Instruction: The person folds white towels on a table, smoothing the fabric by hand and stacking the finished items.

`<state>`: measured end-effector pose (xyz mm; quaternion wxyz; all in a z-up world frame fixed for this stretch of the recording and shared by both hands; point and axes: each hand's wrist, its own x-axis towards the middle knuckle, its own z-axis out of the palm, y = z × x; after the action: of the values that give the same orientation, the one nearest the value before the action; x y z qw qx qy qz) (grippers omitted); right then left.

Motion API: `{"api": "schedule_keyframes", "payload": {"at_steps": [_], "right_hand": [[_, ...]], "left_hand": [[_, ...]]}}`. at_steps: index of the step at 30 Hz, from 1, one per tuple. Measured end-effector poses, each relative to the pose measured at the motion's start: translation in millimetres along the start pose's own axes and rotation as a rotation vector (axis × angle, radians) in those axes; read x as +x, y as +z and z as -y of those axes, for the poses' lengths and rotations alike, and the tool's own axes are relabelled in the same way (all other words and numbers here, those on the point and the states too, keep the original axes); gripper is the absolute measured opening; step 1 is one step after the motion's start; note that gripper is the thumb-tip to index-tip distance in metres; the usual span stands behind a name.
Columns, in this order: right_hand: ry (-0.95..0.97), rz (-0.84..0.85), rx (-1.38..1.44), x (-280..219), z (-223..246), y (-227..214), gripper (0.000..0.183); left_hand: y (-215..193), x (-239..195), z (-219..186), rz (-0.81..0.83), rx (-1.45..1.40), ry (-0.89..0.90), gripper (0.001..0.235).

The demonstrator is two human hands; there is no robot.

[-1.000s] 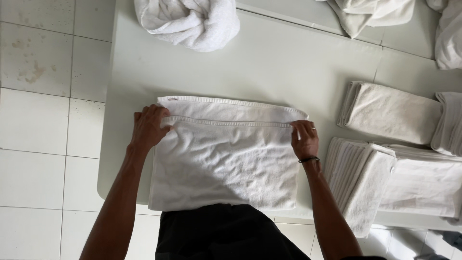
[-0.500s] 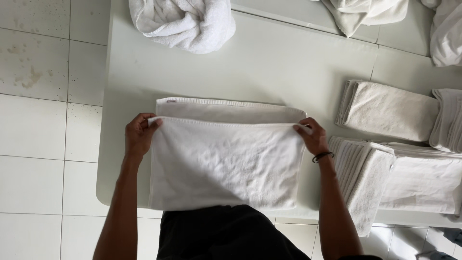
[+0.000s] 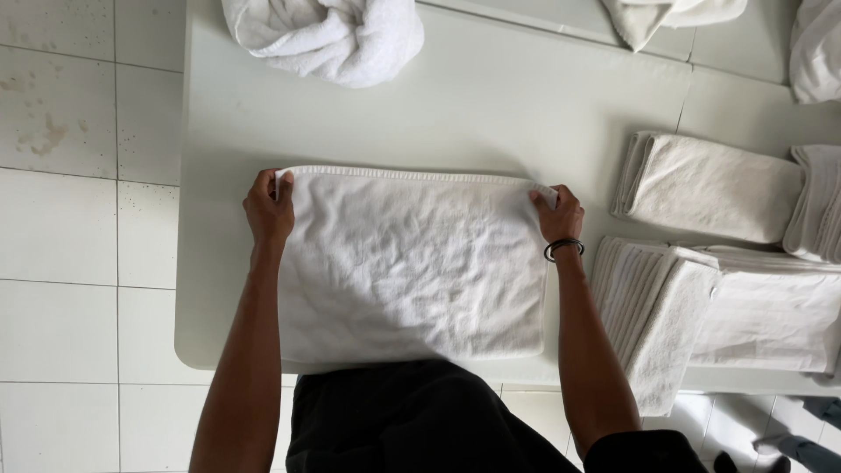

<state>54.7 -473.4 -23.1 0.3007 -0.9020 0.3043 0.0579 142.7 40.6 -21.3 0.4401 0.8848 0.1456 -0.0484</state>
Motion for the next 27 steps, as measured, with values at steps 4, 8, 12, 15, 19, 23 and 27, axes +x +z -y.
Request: {"api": "schedule_keyframes", "payload": {"at_steps": [4,8,12,15,19,23,27], "right_hand": [[-0.045,-0.006,0.255,-16,-19,-10,0.043],[-0.005,0.001,0.324,-32,-38,-15,0.036],[-0.017,-0.012,0.316,-32,-34,-8,0.037],[-0.066,-0.064,0.236,-19,-23,-4,0.039],[0.005,-0.095,0.141,-2,-7,6,0.036],[0.138,-0.073,0.106,-4,-3,10,0.037],[0.214,-0.031,0.053,-8,-1,9,0.050]], "left_hand": [[-2,-9,0,-0.021,-0.038,0.022,0.035],[-7,-17,13,-0.005,-0.067,0.041,0.054],[-7,-13,10,0.036,-0.012,0.024,0.036],[-3,-6,3,-0.028,0.047,0.063,0.036],[-1,-2,3,-0.040,0.085,0.103,0.040],[6,-3,7,-0.057,0.130,0.061,0.033],[3,-3,6,-0.031,0.088,-0.009,0.030]]}}
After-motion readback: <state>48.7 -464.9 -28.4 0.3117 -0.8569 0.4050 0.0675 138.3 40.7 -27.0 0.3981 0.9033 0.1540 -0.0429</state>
